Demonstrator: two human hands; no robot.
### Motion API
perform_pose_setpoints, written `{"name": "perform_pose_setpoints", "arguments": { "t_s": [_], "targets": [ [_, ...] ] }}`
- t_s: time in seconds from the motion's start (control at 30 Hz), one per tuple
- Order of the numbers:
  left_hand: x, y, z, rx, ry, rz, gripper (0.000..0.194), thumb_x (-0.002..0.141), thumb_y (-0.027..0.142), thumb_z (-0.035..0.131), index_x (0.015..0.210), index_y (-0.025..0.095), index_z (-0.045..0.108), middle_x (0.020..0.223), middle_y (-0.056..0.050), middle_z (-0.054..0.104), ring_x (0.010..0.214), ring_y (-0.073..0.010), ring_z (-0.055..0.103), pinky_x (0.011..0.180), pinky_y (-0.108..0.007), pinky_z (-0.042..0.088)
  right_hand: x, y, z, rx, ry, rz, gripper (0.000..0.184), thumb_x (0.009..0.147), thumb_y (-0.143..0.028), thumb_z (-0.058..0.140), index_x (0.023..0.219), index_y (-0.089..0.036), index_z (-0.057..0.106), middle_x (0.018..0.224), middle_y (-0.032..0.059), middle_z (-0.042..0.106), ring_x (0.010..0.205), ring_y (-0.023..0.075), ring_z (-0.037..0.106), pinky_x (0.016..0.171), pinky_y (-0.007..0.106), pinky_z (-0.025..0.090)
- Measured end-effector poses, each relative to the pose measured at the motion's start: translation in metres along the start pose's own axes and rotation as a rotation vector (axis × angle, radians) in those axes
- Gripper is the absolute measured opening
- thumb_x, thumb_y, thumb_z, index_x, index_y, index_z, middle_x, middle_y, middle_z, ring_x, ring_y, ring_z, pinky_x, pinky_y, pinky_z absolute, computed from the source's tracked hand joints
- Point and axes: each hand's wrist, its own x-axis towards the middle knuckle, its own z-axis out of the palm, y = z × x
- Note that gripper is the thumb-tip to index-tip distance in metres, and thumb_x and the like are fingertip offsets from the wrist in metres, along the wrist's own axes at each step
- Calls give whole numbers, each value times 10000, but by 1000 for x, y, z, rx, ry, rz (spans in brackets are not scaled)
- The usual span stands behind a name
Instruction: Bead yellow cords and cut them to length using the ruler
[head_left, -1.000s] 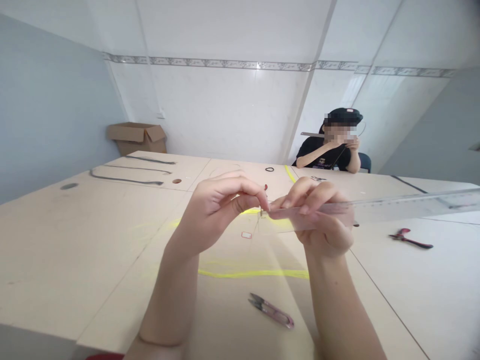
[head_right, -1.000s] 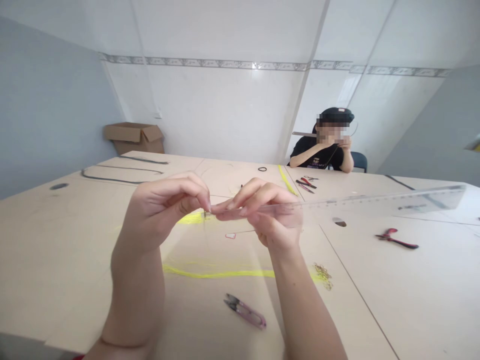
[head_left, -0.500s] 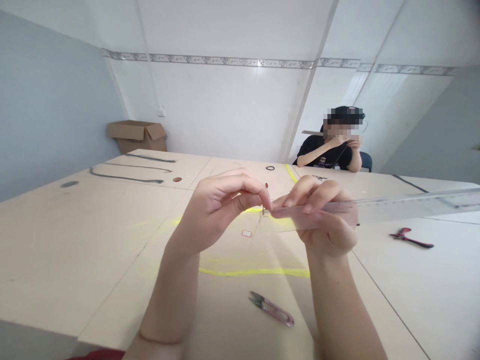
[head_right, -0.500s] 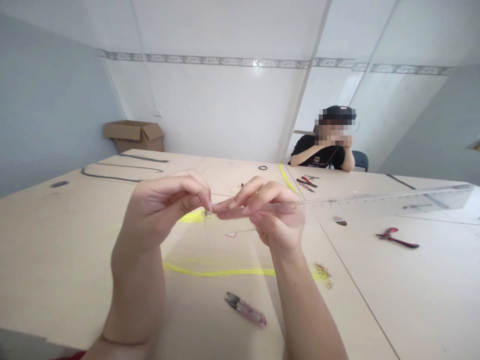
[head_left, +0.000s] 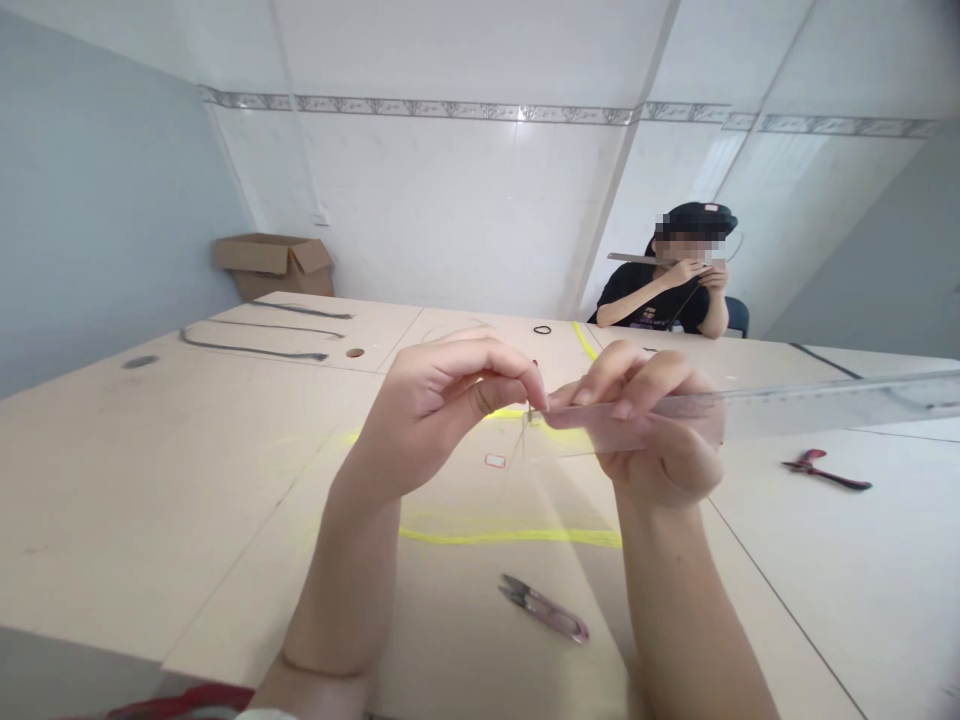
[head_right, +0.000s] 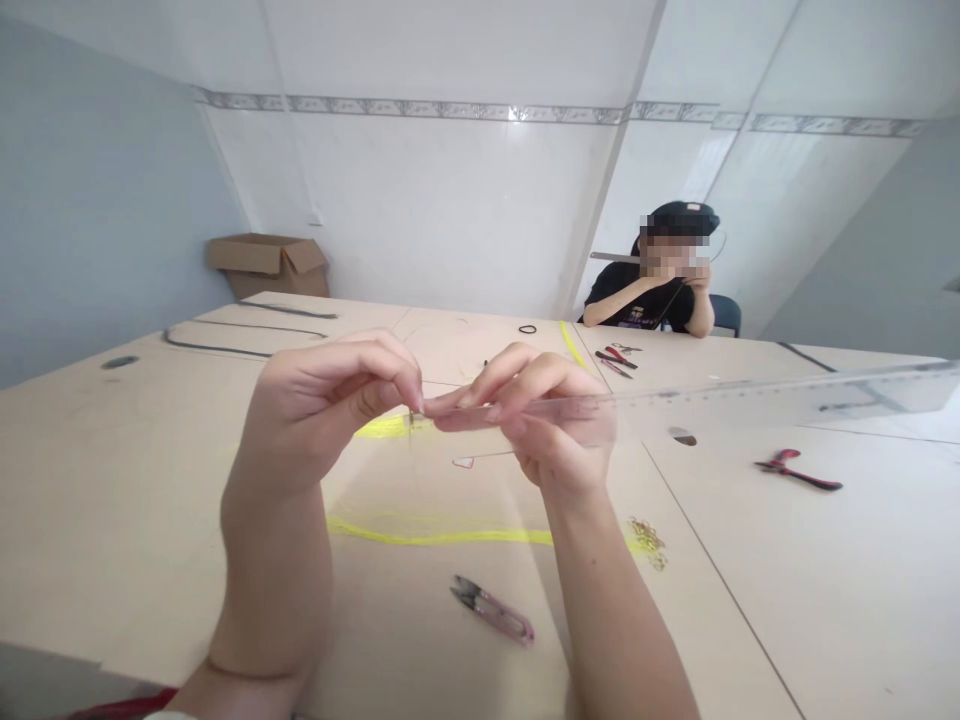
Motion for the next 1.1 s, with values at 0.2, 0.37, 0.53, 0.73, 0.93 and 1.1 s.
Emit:
{"name": "perform_pose_setpoints", "arguments": {
  "t_s": [0.2, 0.37, 0.53, 0.73, 0.93, 1.1],
  "targets": [
    [0, -1, -1, 5, -12, -14, 176, 959, 241, 643, 833, 195, 757, 805, -49, 721, 731, -135, 650, 643, -242, 535, -1, 0, -1, -7, -10, 12, 65, 871, -212, 671, 818, -234, 702, 817, 7, 658, 741, 205, 759, 650, 351, 679],
    [0, -1, -1, -26, -18, -6, 172, 958, 189, 637, 834, 199, 755, 825, -44, 725, 747, -124, 649, 665, -237, 529, 0, 0, -1, -8, -14, 11, 69, 875, -212, 667, 832, -243, 710, 828, 6, 666, 758, 202, 758, 672, 363, 685],
    [0, 0, -1, -44, -19, -7, 180, 960, 163, 628, 838, 199, 756, 834, -38, 722, 759, -120, 647, 679, -236, 520, 0, 0, -1, 16, -36, -9, 118, 872, -161, 641, 877, -239, 730, 842, 12, 671, 772, 207, 758, 665, 373, 686],
    [0, -1, -1, -34, -14, -24, 173, 958, 205, 643, 825, 199, 754, 830, -37, 729, 744, -119, 649, 674, -235, 519, 1, 1, -1, -5, -14, -18, 66, 860, -199, 665, 834, -236, 713, 816, 7, 658, 752, 207, 756, 666, 366, 682],
    [0, -2, -1, -36, -13, -20, 169, 956, 208, 645, 832, 198, 759, 833, -41, 726, 755, -128, 657, 656, -234, 526, 0, 0, 0, 6, -20, -18, 70, 872, -183, 666, 841, -215, 719, 827, 16, 660, 768, 212, 761, 684, 365, 683],
    [0, -2, -1, -51, -16, -9, 166, 957, 209, 645, 839, 201, 761, 833, -40, 727, 756, -126, 658, 651, -229, 528, 0, 1, -1, 1, -22, -34, 85, 877, -167, 657, 868, -216, 726, 838, 20, 664, 779, 206, 759, 697, 362, 682]
  ]
}}
